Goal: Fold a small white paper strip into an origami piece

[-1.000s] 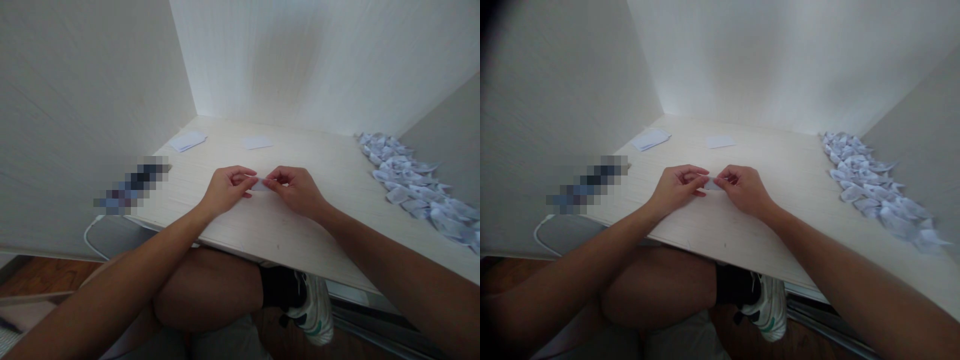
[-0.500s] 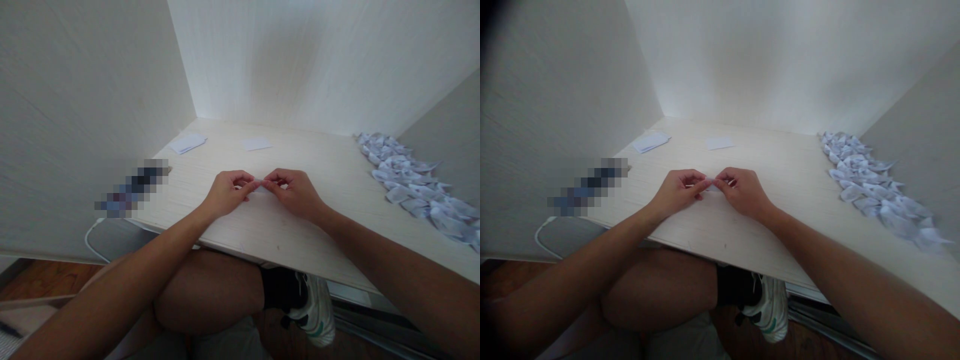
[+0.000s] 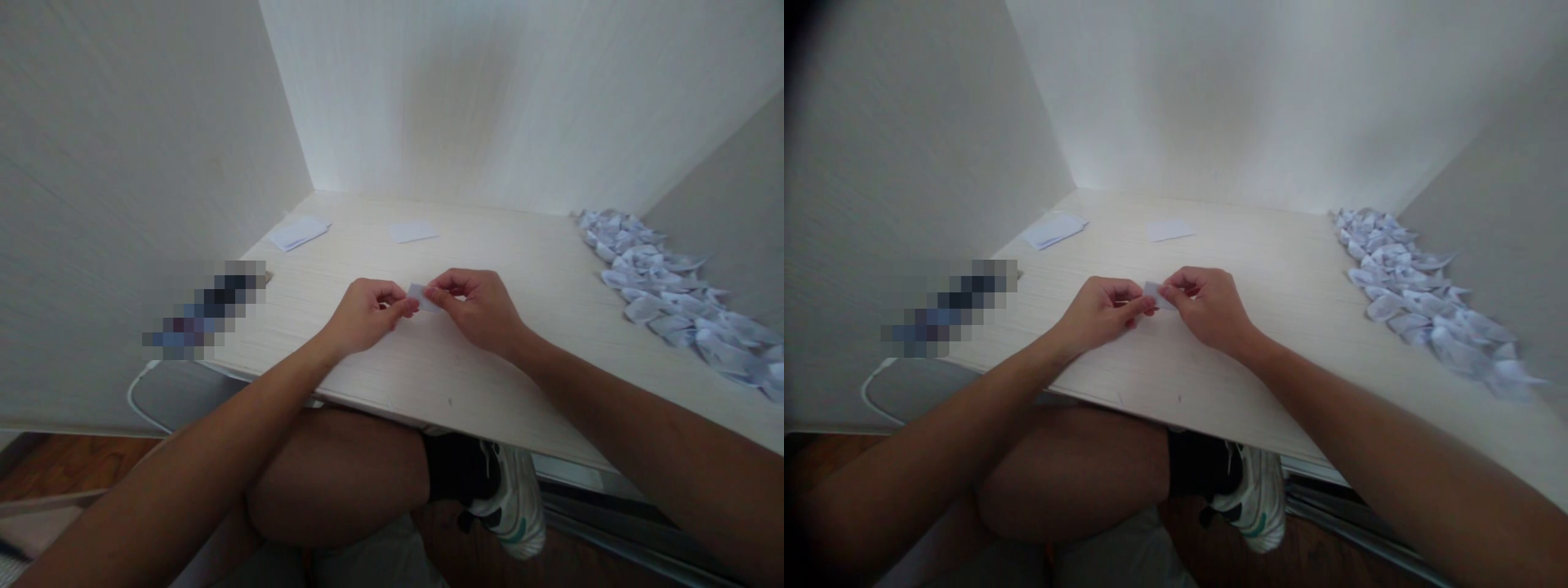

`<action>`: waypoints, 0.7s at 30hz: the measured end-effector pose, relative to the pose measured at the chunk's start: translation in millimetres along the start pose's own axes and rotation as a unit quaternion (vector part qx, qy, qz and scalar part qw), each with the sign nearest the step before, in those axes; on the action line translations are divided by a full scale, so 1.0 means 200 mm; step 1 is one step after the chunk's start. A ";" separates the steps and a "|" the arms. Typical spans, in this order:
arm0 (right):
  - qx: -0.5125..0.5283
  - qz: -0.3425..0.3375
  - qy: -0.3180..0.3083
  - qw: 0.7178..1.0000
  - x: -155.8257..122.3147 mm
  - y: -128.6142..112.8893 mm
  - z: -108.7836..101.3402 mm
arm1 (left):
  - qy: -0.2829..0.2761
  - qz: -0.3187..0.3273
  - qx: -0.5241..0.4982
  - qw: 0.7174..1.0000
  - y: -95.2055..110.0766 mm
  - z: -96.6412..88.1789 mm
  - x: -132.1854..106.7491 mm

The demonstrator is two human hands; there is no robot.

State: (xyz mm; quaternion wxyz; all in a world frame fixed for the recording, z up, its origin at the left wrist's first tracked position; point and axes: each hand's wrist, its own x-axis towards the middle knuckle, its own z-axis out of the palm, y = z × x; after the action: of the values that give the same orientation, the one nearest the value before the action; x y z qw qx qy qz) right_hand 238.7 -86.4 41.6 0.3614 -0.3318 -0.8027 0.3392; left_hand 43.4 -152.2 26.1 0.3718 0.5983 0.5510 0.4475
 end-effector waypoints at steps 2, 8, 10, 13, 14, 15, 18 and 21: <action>0.005 0.003 0.003 1.000 0.00 0.00 0.00 | 0.005 -0.002 -0.006 1.000 0.00 0.00 0.00; 0.027 0.011 0.005 1.000 0.00 0.01 0.01 | -0.011 -0.022 -0.022 0.999 -0.01 0.00 0.00; 0.040 0.010 0.001 0.999 0.00 0.02 0.01 | -0.010 -0.036 -0.029 0.999 -0.01 0.00 0.00; 0.054 -0.003 0.011 0.998 0.00 0.02 0.02 | -0.011 -0.043 -0.040 0.998 -0.02 -0.01 0.00; 0.059 -0.007 0.013 0.998 0.00 0.02 0.02 | -0.015 -0.040 -0.038 0.998 -0.02 -0.01 0.01; 0.066 -0.009 0.014 0.998 0.00 0.02 0.02 | -0.021 -0.035 -0.033 0.999 -0.02 -0.01 0.01; 0.101 -0.012 0.009 0.995 0.00 0.04 0.03 | -0.028 -0.020 -0.024 0.999 -0.02 0.01 0.01; 0.147 -0.005 0.003 0.989 -0.01 0.06 0.04 | -0.024 -0.008 -0.038 0.999 -0.02 0.02 0.02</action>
State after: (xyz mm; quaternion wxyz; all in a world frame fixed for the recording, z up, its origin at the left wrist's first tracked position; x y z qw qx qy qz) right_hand 236.7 -83.7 27.8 0.4103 -0.2723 -0.7446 0.4506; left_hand 46.2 -148.4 20.7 0.4106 0.5898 0.5297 0.4505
